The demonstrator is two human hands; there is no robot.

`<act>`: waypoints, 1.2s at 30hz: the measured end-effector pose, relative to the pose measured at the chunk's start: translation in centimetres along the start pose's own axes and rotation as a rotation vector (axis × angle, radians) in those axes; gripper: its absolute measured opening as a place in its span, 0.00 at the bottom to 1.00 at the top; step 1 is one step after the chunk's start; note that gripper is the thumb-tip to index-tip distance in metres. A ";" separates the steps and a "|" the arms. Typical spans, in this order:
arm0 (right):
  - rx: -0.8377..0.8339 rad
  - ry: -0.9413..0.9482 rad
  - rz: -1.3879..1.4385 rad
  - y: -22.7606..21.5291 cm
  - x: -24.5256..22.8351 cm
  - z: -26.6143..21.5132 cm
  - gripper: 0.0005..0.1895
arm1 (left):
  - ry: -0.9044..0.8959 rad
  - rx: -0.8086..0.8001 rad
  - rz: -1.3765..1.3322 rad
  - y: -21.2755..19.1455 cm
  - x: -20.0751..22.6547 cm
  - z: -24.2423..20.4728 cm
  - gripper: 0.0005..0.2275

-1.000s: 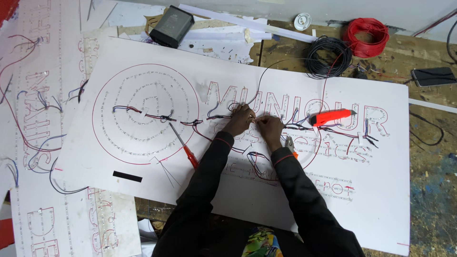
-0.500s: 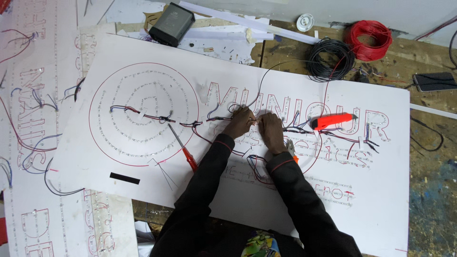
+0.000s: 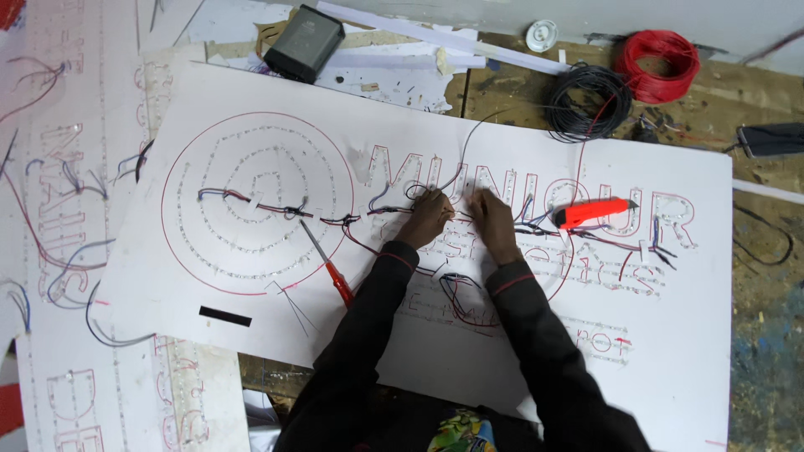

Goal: The person uses pliers to strip the insulation from red and black wires on a white board with LED lettering. They then twist the exposed wire ends together to connect them.

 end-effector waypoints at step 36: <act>-0.262 -0.244 -0.131 0.0 0.2 0.8 0.17 | -0.031 -0.082 -0.168 -0.8 -0.2 -0.2 0.04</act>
Point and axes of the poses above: each hand's wrist, its own z-axis towards the middle knuckle, its own y-axis out of the palm, x = y × z, the point moved 2 cm from there along z, towards the middle knuckle, and after that the axes turned 10 degrees about x, right-handed, at the moved point
